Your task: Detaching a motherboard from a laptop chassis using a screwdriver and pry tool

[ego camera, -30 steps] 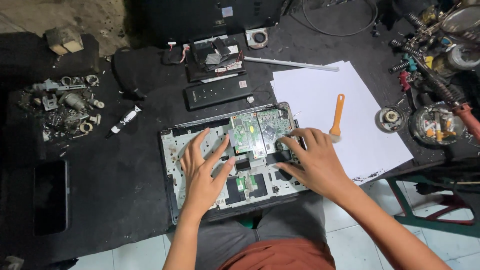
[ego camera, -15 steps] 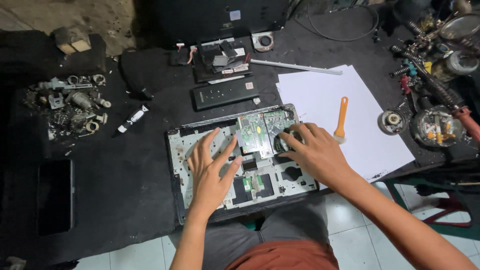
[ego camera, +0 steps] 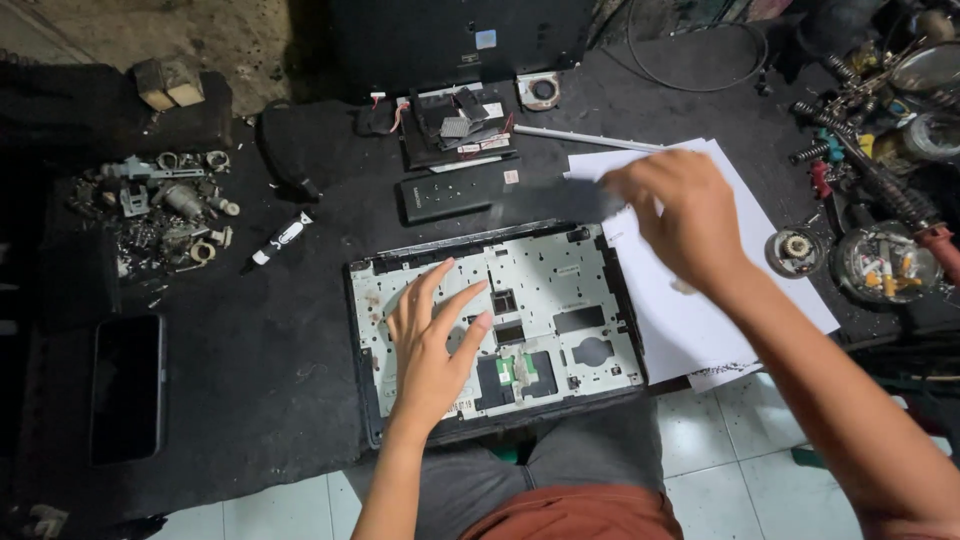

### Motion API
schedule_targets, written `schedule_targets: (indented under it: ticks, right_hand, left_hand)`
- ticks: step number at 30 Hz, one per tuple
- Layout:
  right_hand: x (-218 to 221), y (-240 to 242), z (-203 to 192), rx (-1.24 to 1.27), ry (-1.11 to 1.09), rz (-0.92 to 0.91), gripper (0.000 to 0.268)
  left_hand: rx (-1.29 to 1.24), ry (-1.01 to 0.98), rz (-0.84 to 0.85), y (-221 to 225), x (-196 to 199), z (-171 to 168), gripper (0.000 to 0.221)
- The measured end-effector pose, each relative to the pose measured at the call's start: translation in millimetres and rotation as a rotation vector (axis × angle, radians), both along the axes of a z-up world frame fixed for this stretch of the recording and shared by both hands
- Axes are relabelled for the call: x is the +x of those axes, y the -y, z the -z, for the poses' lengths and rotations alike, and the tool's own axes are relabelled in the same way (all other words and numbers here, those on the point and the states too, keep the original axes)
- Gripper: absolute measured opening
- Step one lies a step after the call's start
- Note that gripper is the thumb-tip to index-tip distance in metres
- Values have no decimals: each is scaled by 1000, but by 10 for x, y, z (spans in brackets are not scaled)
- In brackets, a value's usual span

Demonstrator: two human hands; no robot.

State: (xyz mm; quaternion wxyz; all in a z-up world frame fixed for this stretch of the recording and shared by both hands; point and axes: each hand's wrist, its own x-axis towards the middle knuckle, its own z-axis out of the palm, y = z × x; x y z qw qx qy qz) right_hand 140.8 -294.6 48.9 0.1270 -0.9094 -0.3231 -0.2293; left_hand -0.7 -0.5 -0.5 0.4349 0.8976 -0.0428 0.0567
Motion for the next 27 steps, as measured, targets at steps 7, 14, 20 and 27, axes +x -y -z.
schedule_targets:
  ticks: [7, 14, 20, 27]
  right_hand:
    - [677, 89, 238, 538, -455, 284, 15]
    - [981, 258, 917, 763, -630, 482, 15]
    - [702, 140, 649, 638, -589, 440, 26]
    - [-144, 198, 448, 162, -326, 359, 22]
  left_hand:
    - [-10, 18, -7, 8, -7, -13, 34]
    - [-21, -21, -12, 24, -9, -59, 36]
    - [15, -13, -19, 18, -4, -36, 33]
    - [55, -46, 2, 32, 7, -82, 32]
